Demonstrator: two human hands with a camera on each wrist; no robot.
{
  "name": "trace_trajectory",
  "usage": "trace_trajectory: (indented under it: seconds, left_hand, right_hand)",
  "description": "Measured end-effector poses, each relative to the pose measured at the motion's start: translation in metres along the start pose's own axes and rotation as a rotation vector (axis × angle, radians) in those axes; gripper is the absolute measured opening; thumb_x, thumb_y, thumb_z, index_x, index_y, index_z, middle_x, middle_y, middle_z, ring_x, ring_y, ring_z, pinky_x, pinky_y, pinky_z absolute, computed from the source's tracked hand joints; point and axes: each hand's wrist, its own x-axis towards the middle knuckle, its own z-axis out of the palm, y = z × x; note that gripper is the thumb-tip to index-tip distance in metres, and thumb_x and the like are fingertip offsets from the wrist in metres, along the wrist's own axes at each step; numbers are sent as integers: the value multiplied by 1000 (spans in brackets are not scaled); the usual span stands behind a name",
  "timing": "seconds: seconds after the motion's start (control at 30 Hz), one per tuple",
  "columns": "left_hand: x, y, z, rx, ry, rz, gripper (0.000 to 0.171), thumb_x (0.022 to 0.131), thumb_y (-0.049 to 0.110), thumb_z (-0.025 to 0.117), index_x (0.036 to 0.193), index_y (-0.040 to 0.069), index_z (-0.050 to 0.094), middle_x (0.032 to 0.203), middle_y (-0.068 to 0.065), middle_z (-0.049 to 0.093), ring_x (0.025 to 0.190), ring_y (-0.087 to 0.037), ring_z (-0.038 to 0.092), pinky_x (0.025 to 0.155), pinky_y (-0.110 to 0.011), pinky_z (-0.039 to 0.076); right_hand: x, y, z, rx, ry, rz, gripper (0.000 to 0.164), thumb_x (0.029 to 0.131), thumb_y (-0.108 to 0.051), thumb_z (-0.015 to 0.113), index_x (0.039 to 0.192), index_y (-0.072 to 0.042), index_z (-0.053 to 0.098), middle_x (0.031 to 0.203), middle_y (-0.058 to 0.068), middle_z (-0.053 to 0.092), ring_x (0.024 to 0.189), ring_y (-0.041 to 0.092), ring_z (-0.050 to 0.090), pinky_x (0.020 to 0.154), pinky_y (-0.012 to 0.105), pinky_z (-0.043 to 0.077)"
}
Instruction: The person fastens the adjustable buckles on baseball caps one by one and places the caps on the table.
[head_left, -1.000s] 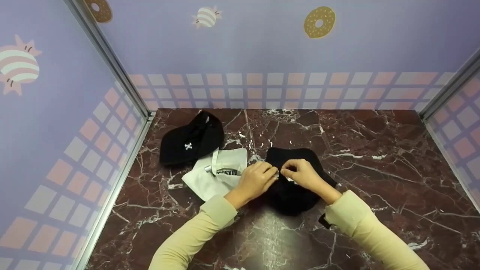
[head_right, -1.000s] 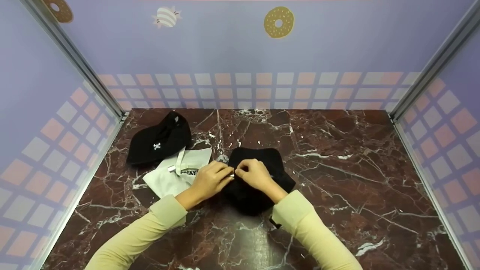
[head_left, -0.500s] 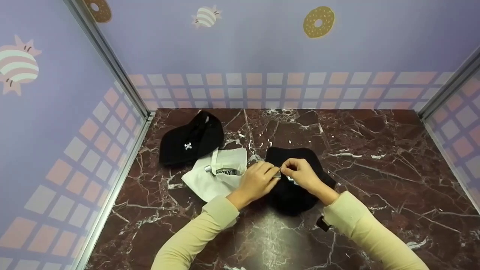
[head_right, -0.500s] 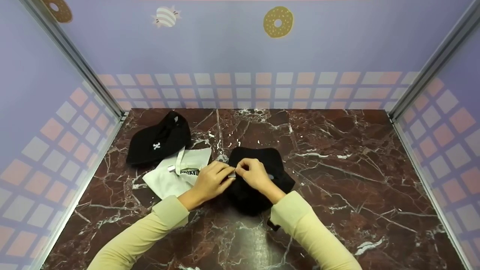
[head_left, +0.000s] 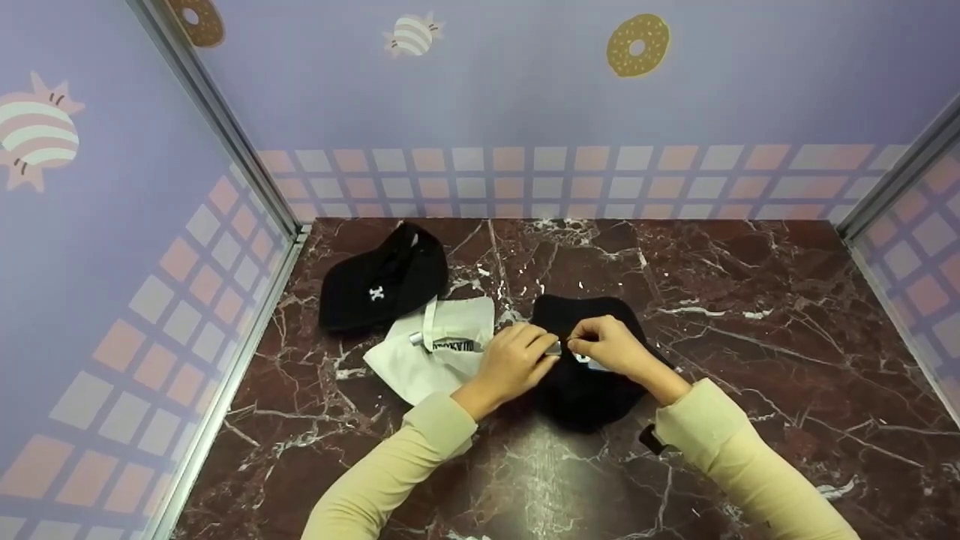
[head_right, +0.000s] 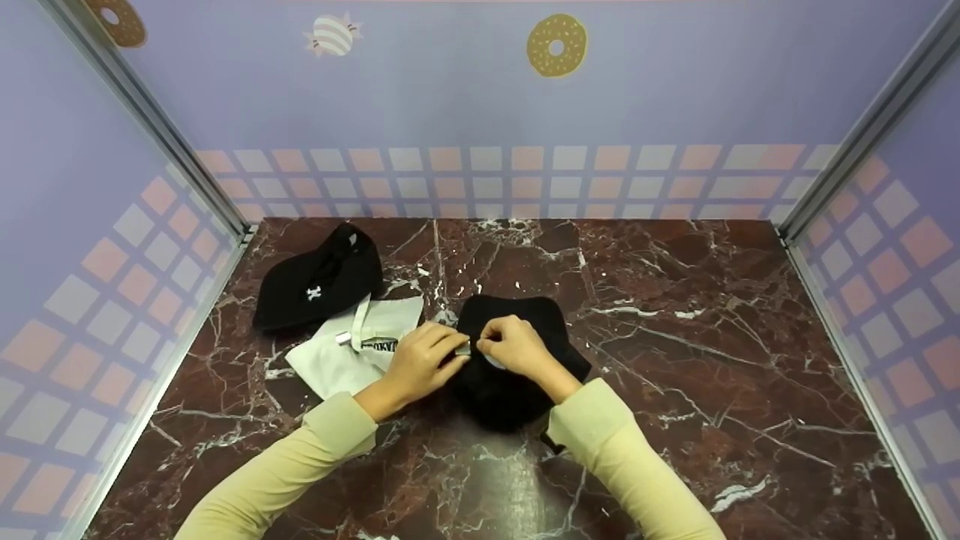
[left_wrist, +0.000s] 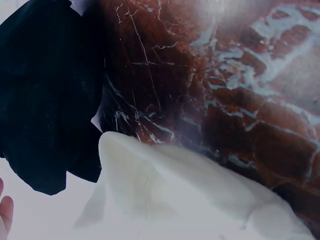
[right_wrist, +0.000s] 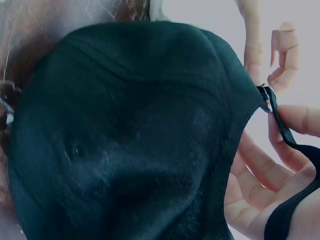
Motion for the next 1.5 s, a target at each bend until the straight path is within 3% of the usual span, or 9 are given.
trace_trajectory:
  seconds: [0.2, 0.37, 0.53, 0.8, 1.0, 1.07, 1.3, 1.5]
  left_hand:
    - [-1, 1, 2, -17, -10, -34, 23, 79, 33, 60, 95, 16, 64, 91, 6, 61, 87, -11, 55, 79, -23, 44]
    - [0, 1, 3, -24, -18, -39, 24, 79, 33, 60, 95, 17, 65, 92, 6, 61, 88, -11, 55, 80, -23, 43]
    - [1, -4, 1, -48, -20, -11, 23, 79, 34, 60, 94, 16, 65, 92, 4, 60, 87, -12, 55, 79, -24, 44]
    - [5, -8, -1, -108, -19, 40, 23, 75, 31, 65, 91, 16, 66, 95, 3, 61, 90, -13, 54, 82, -24, 42]
    - [6, -5, -1, -90, -42, 52, 24, 80, 35, 59, 93, 16, 66, 95, 5, 61, 91, -12, 53, 85, -24, 41]
    - [6, -5, -1, -89, -43, 50, 25, 79, 35, 59, 93, 16, 66, 95, 4, 61, 90, -12, 53, 85, -24, 41]
    - [5, -8, -1, -107, -13, 39, 23, 74, 31, 66, 92, 16, 66, 93, 3, 61, 90, -13, 54, 85, -26, 41]
    - [6, -9, -1, -130, -14, 25, 24, 75, 31, 66, 93, 16, 66, 93, 3, 62, 90, -13, 55, 84, -25, 41]
  right_hand:
    - [-1, 1, 4, 106, -32, -26, 8, 80, -5, 59, 75, 1, 61, 66, -3, 52, 60, 8, 44, 58, 22, 38]
    - [-2, 0, 4, 92, -7, -92, 9, 78, -10, 61, 72, -4, 62, 65, -4, 56, 60, 6, 46, 58, 22, 39]
    - [-6, -19, -9, 34, -38, 2, 9, 78, -5, 60, 75, 3, 63, 68, 3, 60, 61, 7, 48, 60, 22, 41]
    - [1, 1, -16, 148, -177, 33, 13, 80, -5, 58, 78, 8, 61, 64, -6, 53, 59, 6, 44, 57, 20, 38]
    - [3, 0, -12, 200, -192, 64, 14, 80, -1, 57, 79, 13, 60, 58, -5, 49, 51, 6, 42, 49, 19, 35]
    - [4, -1, -13, 201, -189, 80, 14, 80, -1, 57, 81, 12, 61, 60, -5, 50, 51, 7, 43, 48, 19, 36]
    - [1, -3, -33, 175, -183, 131, 16, 78, -9, 61, 83, 6, 64, 67, -10, 59, 67, 5, 52, 66, 20, 42]
    - [2, 2, -35, 205, -253, 124, 9, 76, -7, 62, 77, 3, 62, 64, -10, 57, 65, 7, 50, 64, 21, 41]
